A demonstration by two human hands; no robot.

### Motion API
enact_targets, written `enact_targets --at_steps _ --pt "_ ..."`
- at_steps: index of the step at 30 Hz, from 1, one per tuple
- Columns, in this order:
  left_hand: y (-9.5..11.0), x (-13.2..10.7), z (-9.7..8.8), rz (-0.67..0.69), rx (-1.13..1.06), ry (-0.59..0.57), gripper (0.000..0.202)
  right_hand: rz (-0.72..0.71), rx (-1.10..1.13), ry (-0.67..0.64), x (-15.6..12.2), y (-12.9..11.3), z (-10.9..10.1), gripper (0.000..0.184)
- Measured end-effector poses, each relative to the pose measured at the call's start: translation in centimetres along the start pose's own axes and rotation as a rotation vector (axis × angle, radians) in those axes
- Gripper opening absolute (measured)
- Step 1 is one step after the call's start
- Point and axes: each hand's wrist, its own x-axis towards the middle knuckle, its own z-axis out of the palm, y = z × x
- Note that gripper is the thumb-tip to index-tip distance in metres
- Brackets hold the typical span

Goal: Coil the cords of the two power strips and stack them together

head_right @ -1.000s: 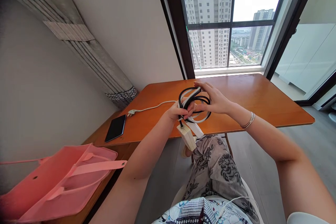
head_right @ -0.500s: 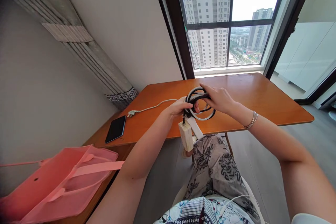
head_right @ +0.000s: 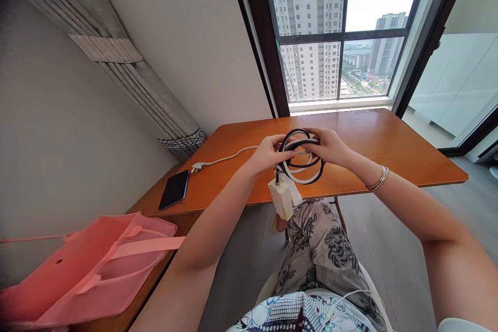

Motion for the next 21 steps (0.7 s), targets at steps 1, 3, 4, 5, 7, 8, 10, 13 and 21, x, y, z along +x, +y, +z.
enact_targets --at_steps 1,3,4,5,7,8,10,13,21 --pt "0.2 0.0 -0.1 0.008 0.034 -0.008 0.040 0.024 0.017 0.009 0.0 0.0 0.0 0.061" --pt "0.4 0.1 -0.1 0.029 0.059 -0.030 0.041 0.048 0.040 0.028 0.0 0.2 -0.1 0.070" --pt "0.5 0.2 -0.1 0.039 0.060 -0.044 0.042 0.046 0.046 0.034 0.0 0.4 -0.1 0.072" --pt "0.4 0.2 0.1 0.048 0.061 -0.058 0.043 0.038 0.048 0.037 0.0 0.5 -0.1 0.073" --pt "-0.1 0.4 0.4 0.054 0.073 -0.065 0.038 0.021 0.056 0.030 -0.1 0.8 0.0 0.075" --pt "-0.4 0.6 0.6 0.049 0.073 -0.054 0.034 0.018 0.063 0.023 -0.2 0.9 0.1 0.075" --pt "-1.2 0.7 1.1 0.016 0.029 -0.018 0.027 0.016 0.068 0.000 -0.4 1.0 0.1 0.073" --pt "-2.2 1.0 1.7 -0.053 -0.145 0.007 0.024 -0.011 -0.010 -0.050 -0.3 0.6 -0.3 0.067" --pt "-2.9 0.9 2.9 -0.104 -0.307 0.065 0.030 -0.026 -0.502 -0.363 -0.3 -2.0 -2.2 0.053"
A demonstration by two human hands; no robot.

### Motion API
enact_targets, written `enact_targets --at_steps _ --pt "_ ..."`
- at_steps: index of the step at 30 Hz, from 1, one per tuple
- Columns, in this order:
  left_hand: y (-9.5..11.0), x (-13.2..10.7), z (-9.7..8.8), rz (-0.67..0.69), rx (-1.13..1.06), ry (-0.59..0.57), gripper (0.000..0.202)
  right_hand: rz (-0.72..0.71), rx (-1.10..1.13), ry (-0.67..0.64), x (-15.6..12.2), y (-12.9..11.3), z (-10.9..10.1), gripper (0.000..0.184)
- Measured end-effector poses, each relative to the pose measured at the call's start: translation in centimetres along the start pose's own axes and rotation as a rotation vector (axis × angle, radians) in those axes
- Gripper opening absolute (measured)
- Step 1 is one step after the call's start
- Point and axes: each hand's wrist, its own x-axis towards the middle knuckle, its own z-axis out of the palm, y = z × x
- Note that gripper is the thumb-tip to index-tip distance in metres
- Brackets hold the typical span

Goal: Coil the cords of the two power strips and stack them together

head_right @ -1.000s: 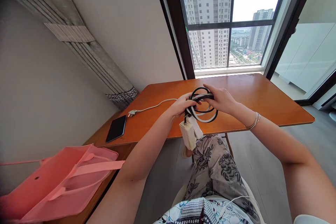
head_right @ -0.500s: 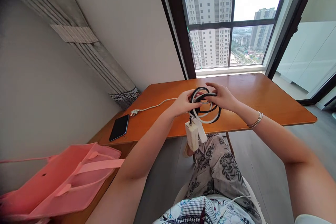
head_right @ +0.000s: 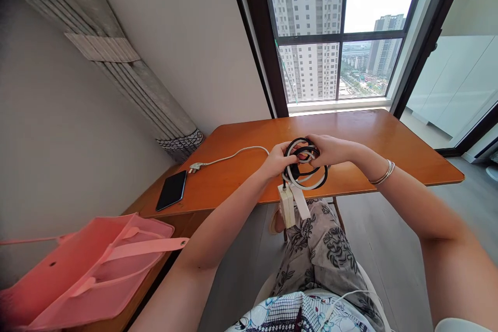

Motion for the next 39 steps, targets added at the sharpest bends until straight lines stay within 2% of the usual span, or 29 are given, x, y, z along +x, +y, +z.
enact_targets --at_steps 2,5,7,10,13,18,22,24,29,34,36,39 --pt "-0.1 0.0 0.1 0.006 0.014 0.019 0.033 0.027 -0.161 0.023 -0.4 -0.5 0.1 0.051" --pt "0.0 0.0 0.1 -0.027 -0.001 0.027 0.035 0.058 -0.310 0.176 -0.8 -0.8 0.9 0.063" --pt "0.3 -0.1 0.0 -0.042 -0.029 -0.012 0.040 0.028 -0.332 0.276 -0.9 -0.6 1.5 0.066" --pt "0.5 -0.1 -0.2 -0.036 -0.047 -0.100 0.047 -0.065 -0.304 0.346 -0.9 0.2 1.9 0.057" --pt "0.2 -0.2 -0.6 -0.041 -0.071 -0.136 0.048 -0.166 -0.243 0.380 -0.8 1.0 2.0 0.049" --pt "-0.3 -0.1 -1.5 -0.020 -0.094 -0.185 0.031 -0.367 -0.212 0.445 -0.3 2.1 2.3 0.036" --pt "0.1 -0.2 -1.6 -0.068 -0.087 -0.390 0.021 -0.545 -0.186 0.477 0.3 2.7 3.0 0.026" --pt "0.1 -0.2 -1.2 -0.092 -0.111 -0.423 0.019 -0.566 -0.234 0.521 0.7 3.2 3.3 0.021" --pt "-0.7 -0.5 0.0 -0.082 -0.246 -0.201 0.020 -0.545 -0.482 0.691 1.6 5.0 3.4 0.025" --pt "-1.2 -0.6 0.6 -0.078 -0.291 -0.128 0.032 -0.575 -0.534 0.648 1.4 5.4 3.3 0.027" --pt "-1.3 -0.5 0.9 -0.027 -0.304 -0.044 0.033 -0.484 -0.456 0.652 1.1 4.7 3.5 0.027" --pt "-1.4 -0.5 1.3 0.077 -0.284 0.054 0.035 -0.263 -0.252 0.704 0.5 3.4 4.2 0.028"
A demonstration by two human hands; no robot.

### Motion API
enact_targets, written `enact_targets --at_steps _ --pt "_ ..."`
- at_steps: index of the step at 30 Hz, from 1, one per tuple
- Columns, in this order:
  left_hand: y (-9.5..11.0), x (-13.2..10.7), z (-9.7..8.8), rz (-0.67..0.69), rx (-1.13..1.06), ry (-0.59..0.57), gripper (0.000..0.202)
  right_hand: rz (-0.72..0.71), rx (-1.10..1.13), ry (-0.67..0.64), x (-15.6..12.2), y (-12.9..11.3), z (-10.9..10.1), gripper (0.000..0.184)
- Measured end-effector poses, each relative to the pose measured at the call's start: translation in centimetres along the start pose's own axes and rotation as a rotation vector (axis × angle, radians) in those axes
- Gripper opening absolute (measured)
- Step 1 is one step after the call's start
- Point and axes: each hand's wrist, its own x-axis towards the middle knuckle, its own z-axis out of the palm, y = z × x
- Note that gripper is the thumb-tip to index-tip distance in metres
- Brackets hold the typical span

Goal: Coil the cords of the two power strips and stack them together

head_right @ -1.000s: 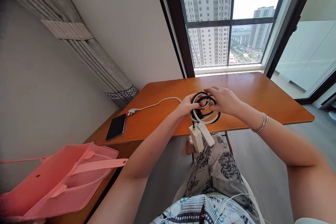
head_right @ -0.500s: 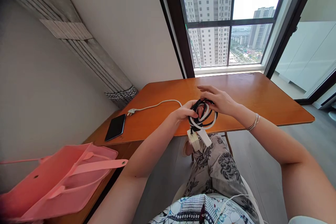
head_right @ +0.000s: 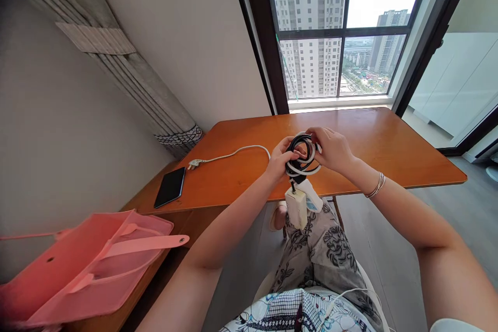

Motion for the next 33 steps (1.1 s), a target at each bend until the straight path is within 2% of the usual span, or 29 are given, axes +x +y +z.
enact_targets --at_steps 4,7,10,13,17,20,23,27,30,33 --pt "-0.4 -0.3 0.4 0.146 0.058 0.030 0.055 0.303 0.155 -0.042 -0.4 -1.0 -0.1 0.015" --pt "-0.8 -0.5 0.4 0.231 0.090 0.052 0.076 0.346 0.260 -0.142 -0.3 -0.9 -0.4 0.013" --pt "-1.2 -0.4 0.1 0.276 0.176 0.045 0.074 0.362 0.418 -0.240 0.0 -0.8 -0.7 0.022" --pt "-1.1 -0.3 -0.1 0.324 0.361 0.014 0.064 0.419 0.464 -0.256 0.1 -1.1 -0.8 0.028" --pt "0.7 -0.5 0.0 0.484 0.719 -0.008 0.054 0.383 0.352 -0.154 -0.1 -1.8 -0.6 0.030" --pt "3.0 -0.7 0.0 0.530 0.853 -0.140 0.048 0.306 0.345 -0.089 -0.2 -2.3 -0.4 0.027" --pt "4.7 -0.5 -0.1 0.492 0.721 -0.209 0.032 0.192 0.302 -0.006 -0.3 -3.0 -0.4 0.027" --pt "4.5 0.1 -0.5 0.381 0.496 -0.133 0.034 0.120 0.161 0.187 0.0 -4.0 -0.4 0.029" --pt "3.7 0.7 -0.8 0.312 0.374 -0.098 0.041 0.127 0.129 0.322 0.4 -4.1 -0.2 0.028" --pt "3.3 1.1 -0.8 0.302 0.357 -0.068 0.042 0.214 0.202 0.455 1.1 -3.5 0.3 0.030"
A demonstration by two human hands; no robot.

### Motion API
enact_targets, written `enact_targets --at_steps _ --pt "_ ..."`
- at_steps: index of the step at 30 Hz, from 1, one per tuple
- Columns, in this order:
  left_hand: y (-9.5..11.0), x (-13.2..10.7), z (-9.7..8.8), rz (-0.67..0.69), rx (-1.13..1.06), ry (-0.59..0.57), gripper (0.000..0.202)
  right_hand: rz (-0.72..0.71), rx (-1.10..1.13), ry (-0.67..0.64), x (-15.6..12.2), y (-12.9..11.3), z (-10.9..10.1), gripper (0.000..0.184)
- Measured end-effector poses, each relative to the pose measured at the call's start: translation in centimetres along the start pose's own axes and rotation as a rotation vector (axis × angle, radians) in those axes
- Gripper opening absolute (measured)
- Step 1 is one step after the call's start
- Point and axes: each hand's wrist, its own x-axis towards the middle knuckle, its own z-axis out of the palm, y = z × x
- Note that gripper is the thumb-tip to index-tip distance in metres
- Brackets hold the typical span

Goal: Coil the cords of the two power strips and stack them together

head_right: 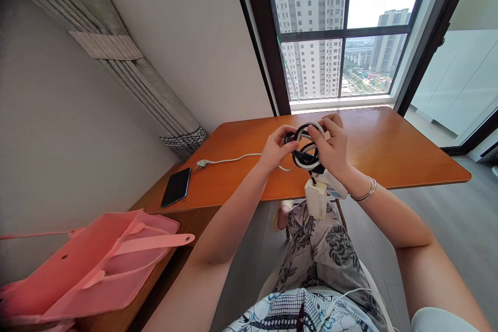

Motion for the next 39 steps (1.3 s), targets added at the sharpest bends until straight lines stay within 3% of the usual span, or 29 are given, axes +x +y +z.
enact_targets --at_steps 3,8,11,14,17,19,22,26,28,31,33,36,39 --pt "-0.1 0.2 0.1 -0.013 -0.006 -0.010 0.044 0.159 0.133 0.014 0.7 0.7 0.8 0.033" --pt "-0.6 0.3 0.3 0.018 -0.041 -0.082 0.056 0.560 0.631 -0.240 1.7 0.8 1.8 0.037" --pt "-1.8 0.5 -0.7 0.063 -0.063 -0.031 0.057 0.676 0.805 -0.249 2.1 0.3 1.7 0.040" --pt "-4.1 0.8 -3.9 -0.036 0.043 0.094 0.043 0.699 0.863 -0.192 2.4 0.0 0.9 0.039" --pt "-7.2 0.5 -8.9 -0.236 0.466 0.290 0.037 0.691 0.873 -0.143 2.6 -0.2 0.1 0.036" --pt "-9.1 -0.4 -12.3 -0.412 0.751 0.356 0.041 0.685 0.871 -0.138 2.5 -0.4 -0.2 0.035" --pt "-10.8 -2.6 -16.6 -0.595 0.952 0.362 0.041 0.683 0.869 -0.144 2.2 -0.9 -0.3 0.033" --pt "-11.3 -4.8 -20.1 -0.549 0.903 0.490 0.016 0.695 0.874 -0.143 1.9 -1.7 -0.2 0.034" --pt "-11.1 -5.1 -20.8 -0.510 0.865 0.483 0.020 0.689 0.872 -0.141 1.9 -2.0 -0.3 0.034" --pt "-10.4 -4.2 -20.0 -0.454 0.836 0.465 0.022 0.661 0.865 -0.147 1.8 -2.4 -0.2 0.033" --pt "-9.8 -3.1 -17.9 -0.399 0.807 0.456 0.016 0.649 0.874 -0.143 1.8 -2.6 0.3 0.032" --pt "-8.6 -1.8 -12.7 -0.286 0.640 0.391 0.011 0.659 0.915 -0.091 2.2 -2.6 1.6 0.031" --pt "-6.7 -1.8 -7.2 -0.303 0.171 0.202 0.043 0.694 0.970 -0.032 3.0 -2.0 3.3 0.032"
